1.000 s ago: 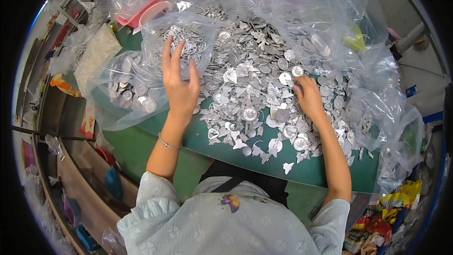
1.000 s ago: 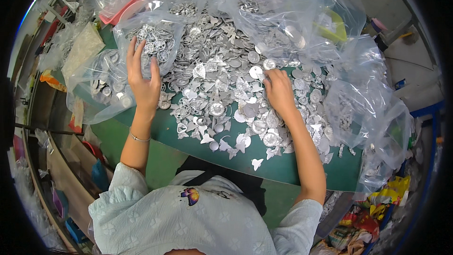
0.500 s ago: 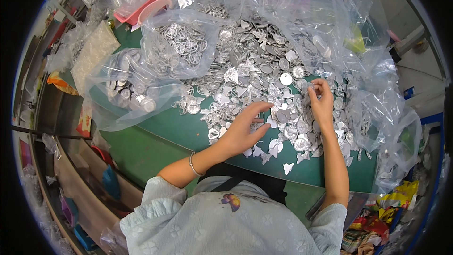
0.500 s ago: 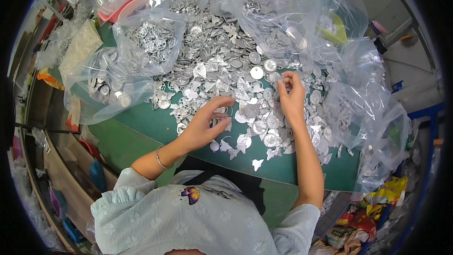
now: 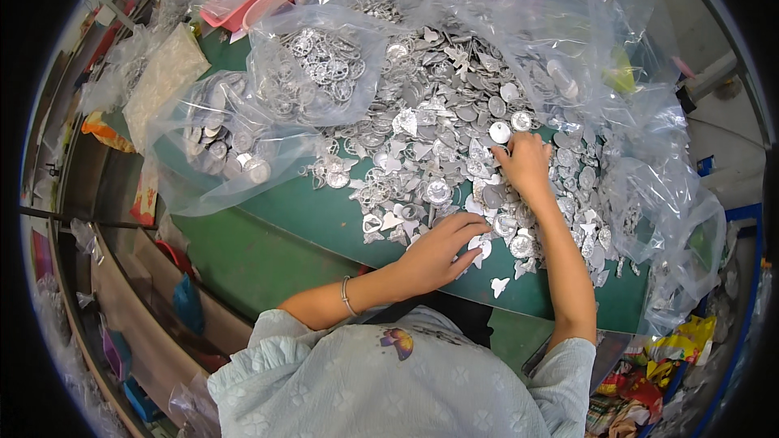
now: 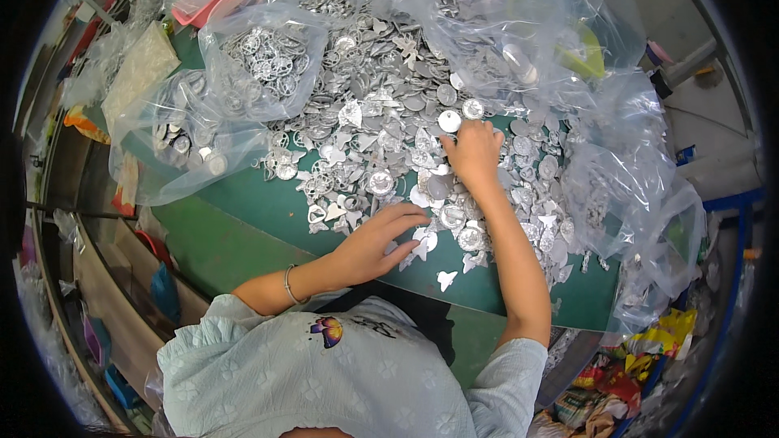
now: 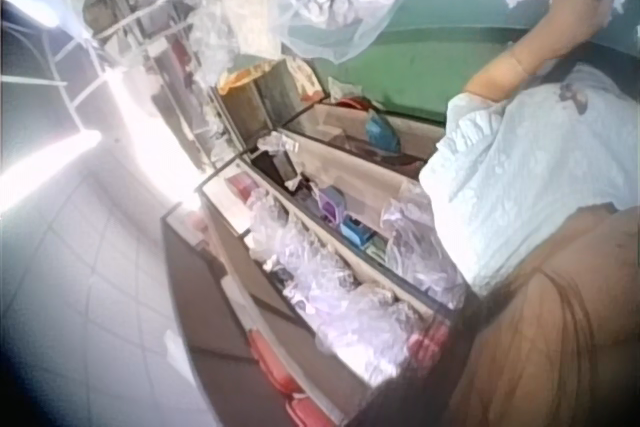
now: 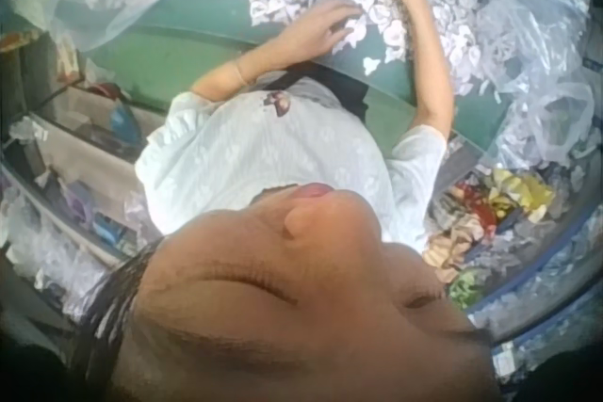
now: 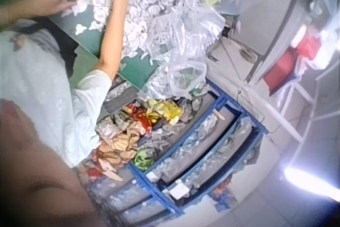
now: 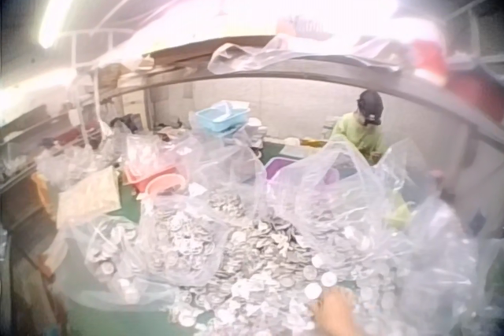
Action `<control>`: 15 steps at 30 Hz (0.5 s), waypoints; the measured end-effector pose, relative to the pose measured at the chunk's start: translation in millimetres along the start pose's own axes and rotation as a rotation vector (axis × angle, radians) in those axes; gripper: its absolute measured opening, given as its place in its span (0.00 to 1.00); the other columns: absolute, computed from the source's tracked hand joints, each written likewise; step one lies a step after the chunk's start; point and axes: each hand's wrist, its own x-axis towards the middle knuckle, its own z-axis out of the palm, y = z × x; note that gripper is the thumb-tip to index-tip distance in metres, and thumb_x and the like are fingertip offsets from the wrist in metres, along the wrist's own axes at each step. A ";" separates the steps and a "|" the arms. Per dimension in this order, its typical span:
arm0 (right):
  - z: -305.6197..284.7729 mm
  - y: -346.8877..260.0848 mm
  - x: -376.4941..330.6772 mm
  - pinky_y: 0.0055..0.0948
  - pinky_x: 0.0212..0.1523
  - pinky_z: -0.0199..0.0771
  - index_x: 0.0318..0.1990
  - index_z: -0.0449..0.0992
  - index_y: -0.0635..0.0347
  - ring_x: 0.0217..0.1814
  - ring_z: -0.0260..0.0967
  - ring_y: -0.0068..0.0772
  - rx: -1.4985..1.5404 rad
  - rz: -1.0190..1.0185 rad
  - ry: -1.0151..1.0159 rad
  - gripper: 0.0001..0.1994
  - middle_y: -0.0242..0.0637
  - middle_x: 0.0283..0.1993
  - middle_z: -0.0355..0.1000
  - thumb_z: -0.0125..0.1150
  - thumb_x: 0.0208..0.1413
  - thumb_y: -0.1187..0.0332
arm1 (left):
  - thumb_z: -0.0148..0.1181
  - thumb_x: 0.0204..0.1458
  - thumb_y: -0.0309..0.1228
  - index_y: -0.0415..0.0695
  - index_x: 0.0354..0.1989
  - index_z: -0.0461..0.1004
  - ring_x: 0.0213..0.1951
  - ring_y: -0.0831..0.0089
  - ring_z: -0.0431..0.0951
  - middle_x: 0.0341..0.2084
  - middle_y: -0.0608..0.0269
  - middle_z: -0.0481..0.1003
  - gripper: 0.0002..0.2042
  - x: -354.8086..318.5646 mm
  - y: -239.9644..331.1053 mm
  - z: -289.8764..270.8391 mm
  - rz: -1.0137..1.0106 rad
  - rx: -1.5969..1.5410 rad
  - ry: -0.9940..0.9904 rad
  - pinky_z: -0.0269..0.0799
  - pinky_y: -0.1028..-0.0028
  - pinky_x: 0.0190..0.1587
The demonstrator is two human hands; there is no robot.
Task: The person sorts through a pile of silver-colored decorative charms on a green table, picks them up individually or in small handfuls, and places them into clear plastic bags.
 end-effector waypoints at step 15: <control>-77.1 -34.5 -80.9 0.33 0.41 0.64 0.28 0.69 0.64 0.37 0.65 0.39 0.558 -0.449 -0.262 0.10 0.39 0.32 0.69 0.63 0.38 0.74 | 0.45 0.56 0.31 0.36 0.52 0.59 0.44 0.66 0.70 0.42 0.54 0.68 0.17 -7.2 -13.8 14.9 -0.696 -1.701 0.194 0.67 0.68 0.48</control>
